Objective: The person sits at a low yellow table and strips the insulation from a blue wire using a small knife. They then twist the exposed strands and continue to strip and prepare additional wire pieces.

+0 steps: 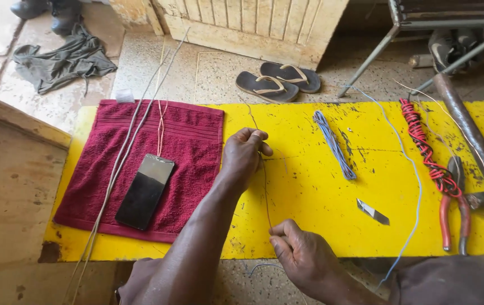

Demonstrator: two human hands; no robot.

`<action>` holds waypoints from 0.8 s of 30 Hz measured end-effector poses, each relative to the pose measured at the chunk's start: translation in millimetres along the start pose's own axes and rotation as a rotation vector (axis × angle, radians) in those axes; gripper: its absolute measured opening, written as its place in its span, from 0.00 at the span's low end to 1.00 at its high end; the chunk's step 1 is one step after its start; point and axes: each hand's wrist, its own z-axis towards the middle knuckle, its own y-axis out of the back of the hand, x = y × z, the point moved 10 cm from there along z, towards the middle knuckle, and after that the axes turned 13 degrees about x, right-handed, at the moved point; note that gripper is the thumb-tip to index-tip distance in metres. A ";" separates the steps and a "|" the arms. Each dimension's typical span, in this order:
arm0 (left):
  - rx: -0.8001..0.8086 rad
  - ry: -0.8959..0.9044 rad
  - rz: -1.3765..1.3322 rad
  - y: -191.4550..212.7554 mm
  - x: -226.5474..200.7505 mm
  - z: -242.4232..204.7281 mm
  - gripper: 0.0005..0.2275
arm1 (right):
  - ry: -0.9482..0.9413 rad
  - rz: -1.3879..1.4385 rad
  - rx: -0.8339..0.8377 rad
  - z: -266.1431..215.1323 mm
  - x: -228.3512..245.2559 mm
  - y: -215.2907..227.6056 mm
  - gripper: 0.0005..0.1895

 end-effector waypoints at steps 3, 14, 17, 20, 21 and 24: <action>-0.020 -0.016 0.025 3.0 -1.6 -0.8 0.07 | 0.021 -0.054 0.002 2.5 -9.2 -8.2 0.15; -0.042 -0.069 -0.055 12.4 -1.7 3.2 0.09 | 0.062 -0.013 0.163 2.7 -14.1 -21.1 0.16; -0.010 -0.096 -0.138 14.4 -2.1 5.9 0.07 | 0.048 0.105 0.183 2.6 -17.9 -20.0 0.11; 0.004 -0.125 -0.136 17.9 -6.7 9.8 0.11 | 0.151 0.391 0.254 10.1 -19.2 -21.9 0.13; 0.057 -0.175 -0.020 16.9 -13.1 14.9 0.18 | 0.065 0.451 0.151 16.2 -28.3 -11.2 0.15; 0.164 -0.184 0.038 5.4 -2.9 15.8 0.23 | 0.032 0.532 -0.048 13.4 -28.1 27.6 0.16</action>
